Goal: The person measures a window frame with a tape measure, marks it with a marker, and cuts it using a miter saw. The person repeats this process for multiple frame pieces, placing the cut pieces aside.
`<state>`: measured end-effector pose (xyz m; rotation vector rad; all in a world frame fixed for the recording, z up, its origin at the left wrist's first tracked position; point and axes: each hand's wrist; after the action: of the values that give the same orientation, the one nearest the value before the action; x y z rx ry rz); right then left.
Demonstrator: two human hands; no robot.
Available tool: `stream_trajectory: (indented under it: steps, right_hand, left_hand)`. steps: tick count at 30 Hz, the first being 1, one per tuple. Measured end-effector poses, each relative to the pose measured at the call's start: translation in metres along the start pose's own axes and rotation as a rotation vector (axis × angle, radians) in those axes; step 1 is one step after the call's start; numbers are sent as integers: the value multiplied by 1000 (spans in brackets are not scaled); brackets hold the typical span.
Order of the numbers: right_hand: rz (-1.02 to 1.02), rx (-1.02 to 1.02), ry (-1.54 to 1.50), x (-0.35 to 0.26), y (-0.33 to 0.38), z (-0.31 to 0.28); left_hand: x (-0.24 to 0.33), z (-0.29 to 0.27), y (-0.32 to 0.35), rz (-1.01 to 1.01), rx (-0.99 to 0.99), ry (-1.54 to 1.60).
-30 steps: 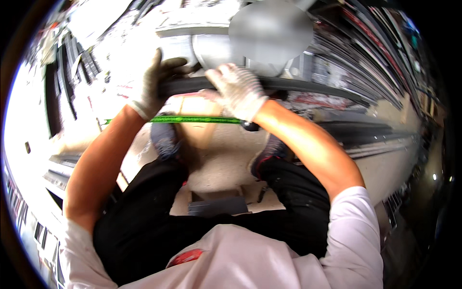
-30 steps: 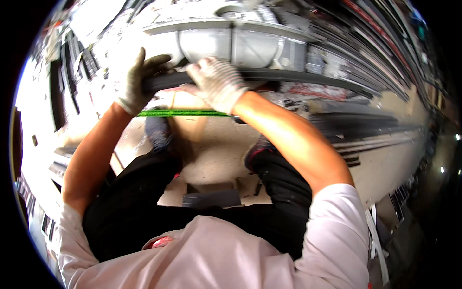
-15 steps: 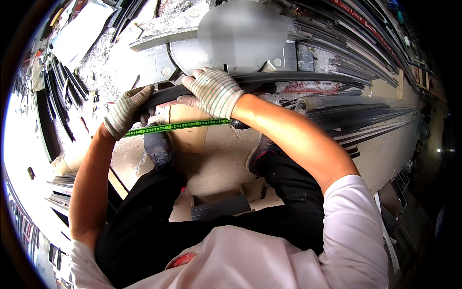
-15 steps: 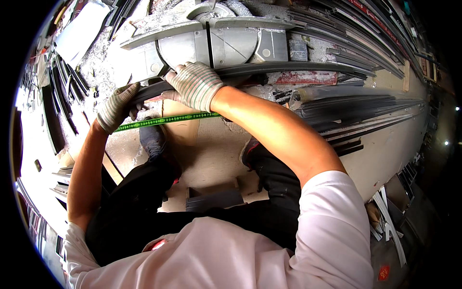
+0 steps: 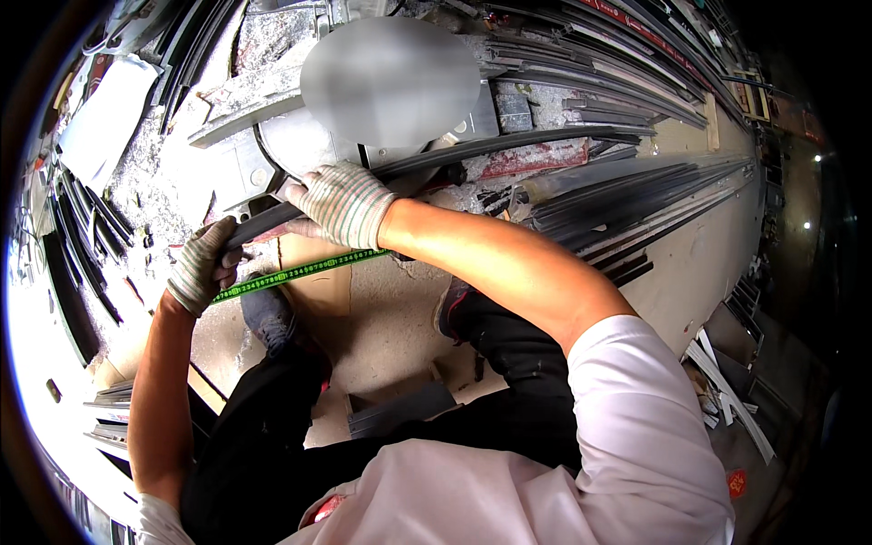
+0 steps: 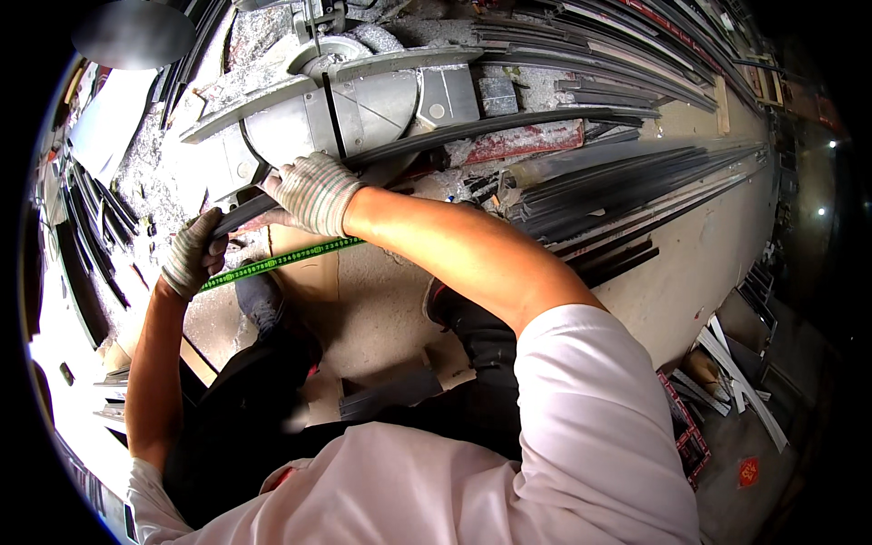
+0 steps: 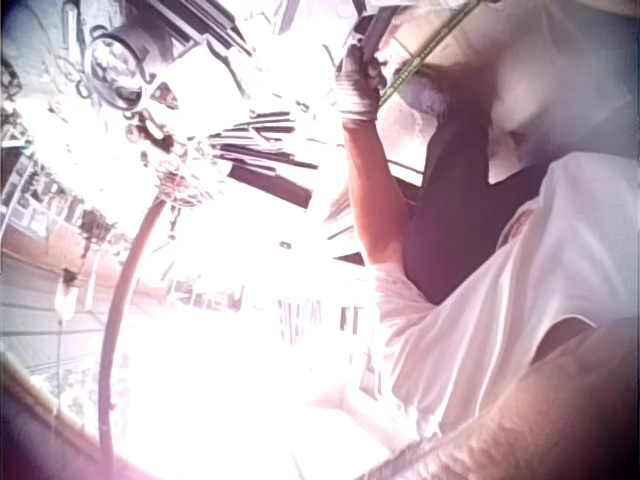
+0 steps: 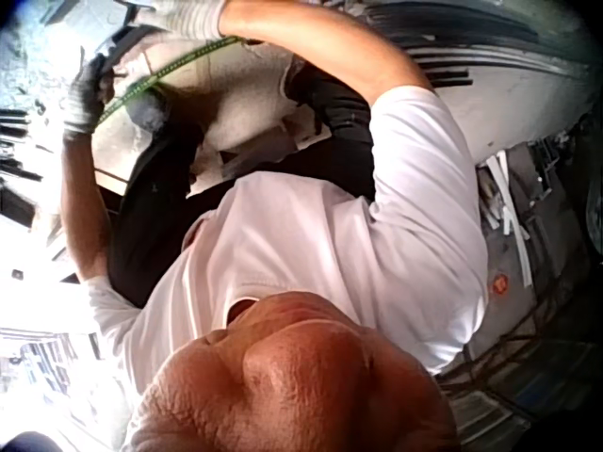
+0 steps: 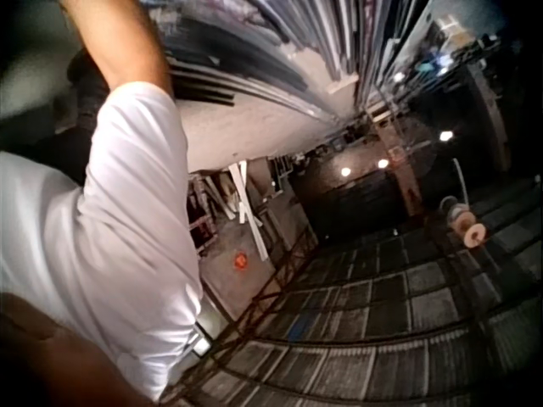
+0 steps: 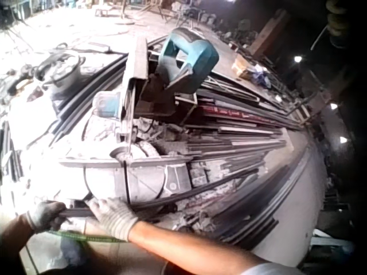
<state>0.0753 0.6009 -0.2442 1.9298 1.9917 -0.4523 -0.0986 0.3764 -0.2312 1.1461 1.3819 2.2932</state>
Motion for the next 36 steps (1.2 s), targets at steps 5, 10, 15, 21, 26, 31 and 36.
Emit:
stream_trajectory:
  steps: [5,10,15,21,26,31,36]
  right_hand:
    - [4,-63,-2,6,-1,-4]
    - [-5,-173,-40,5,-9,-12]
    - [5,-247,-51,6,-9,-11]
    - [-9,-287,-98,4,-12,1]
    - [-185,-217,63,15,-10,5]
    - [116,-283,-124,7,-15,-11]
    - [124,-219,-67,13,-13,-26]
  left_hand:
    - [4,-7,1,-68,-55,-13]
    - [3,-9,2,-124,-85,30]
    - [1,-4,2,-140,-75,-1]
    - [-9,-12,-2,-61,25,17]
    - [-9,-21,-5,74,-117,175]
    - [-7,-26,1,186,-292,308]
    - [-2,-23,4,264,-413,387]
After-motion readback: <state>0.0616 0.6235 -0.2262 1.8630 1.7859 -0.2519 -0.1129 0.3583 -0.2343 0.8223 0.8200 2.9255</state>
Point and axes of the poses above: each hand's wrist, its own y-axis away from the middle knuckle, its own z-axis out of the palm, x = y × z, and after that the axes turned 1 degree about -x, right-handed
